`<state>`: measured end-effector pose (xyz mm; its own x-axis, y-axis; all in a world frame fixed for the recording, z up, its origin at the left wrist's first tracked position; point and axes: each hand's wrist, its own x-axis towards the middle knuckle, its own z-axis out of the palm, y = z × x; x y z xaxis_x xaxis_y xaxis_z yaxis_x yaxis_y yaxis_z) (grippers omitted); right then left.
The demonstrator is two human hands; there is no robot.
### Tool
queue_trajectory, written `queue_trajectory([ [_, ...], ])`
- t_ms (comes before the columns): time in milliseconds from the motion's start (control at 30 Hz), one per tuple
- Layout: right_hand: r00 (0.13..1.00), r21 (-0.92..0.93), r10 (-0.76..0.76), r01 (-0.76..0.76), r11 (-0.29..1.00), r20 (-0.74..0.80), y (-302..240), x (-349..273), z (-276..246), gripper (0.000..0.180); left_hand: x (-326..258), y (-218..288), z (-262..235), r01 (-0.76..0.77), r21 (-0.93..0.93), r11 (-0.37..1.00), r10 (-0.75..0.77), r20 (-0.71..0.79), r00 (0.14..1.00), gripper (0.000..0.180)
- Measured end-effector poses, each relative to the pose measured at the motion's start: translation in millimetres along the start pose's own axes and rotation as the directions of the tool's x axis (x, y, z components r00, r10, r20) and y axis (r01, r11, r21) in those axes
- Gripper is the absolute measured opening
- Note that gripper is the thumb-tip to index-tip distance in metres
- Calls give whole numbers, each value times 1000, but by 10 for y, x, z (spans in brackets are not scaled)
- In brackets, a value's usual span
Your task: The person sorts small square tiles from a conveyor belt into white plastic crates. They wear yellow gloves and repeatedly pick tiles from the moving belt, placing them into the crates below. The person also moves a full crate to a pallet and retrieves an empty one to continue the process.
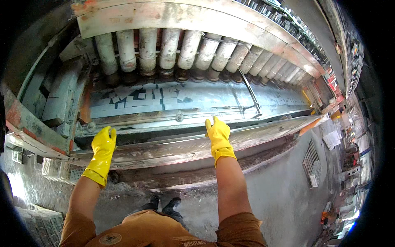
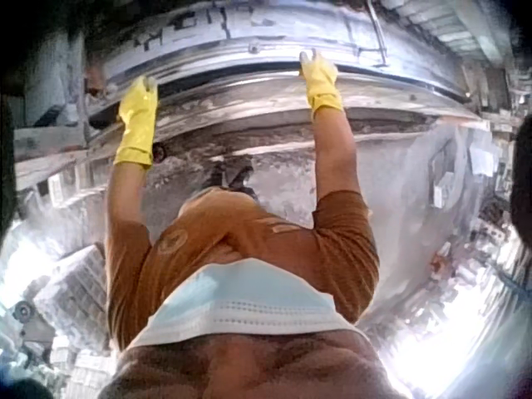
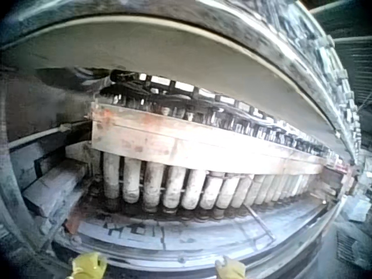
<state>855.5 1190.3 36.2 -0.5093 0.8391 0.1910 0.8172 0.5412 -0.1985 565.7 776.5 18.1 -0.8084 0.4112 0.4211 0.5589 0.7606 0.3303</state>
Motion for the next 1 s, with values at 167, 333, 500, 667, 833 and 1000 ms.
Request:
queue_trajectory([
  [167, 980, 6, -157, 159, 987, -124, -147, -224, 123, 57, -27, 10, -5, 10, -49, 999, -11, -5, 1000, 45],
  [333, 970, -13, -197, 197, 980, -143, -265, -420, 157, 53, 8, 22, -90, -35, -62, 997, 35, 4, 999, 47],
  [500, 970, -154, -200, 178, 972, -139, -304, -724, 127, 49, 11, 260, -140, -11, -93, 996, 25, 151, 988, 54],
  [667, 898, 60, -392, 411, 910, -199, -588, -1131, 72, 74, 7, -92, -66, -153, -173, 973, 159, 24, 987, 48],
  [833, 924, 463, -369, 372, 805, -101, 117, -2031, 56, 68, -89, -222, -11, -423, -156, 892, 405, -138, 904, 31],
  [1000, 766, 281, 389, -577, 767, 511, 1680, -3826, 129, 78, -123, -256, -281, -472, -137, 871, 457, -124, 881, 32],
])
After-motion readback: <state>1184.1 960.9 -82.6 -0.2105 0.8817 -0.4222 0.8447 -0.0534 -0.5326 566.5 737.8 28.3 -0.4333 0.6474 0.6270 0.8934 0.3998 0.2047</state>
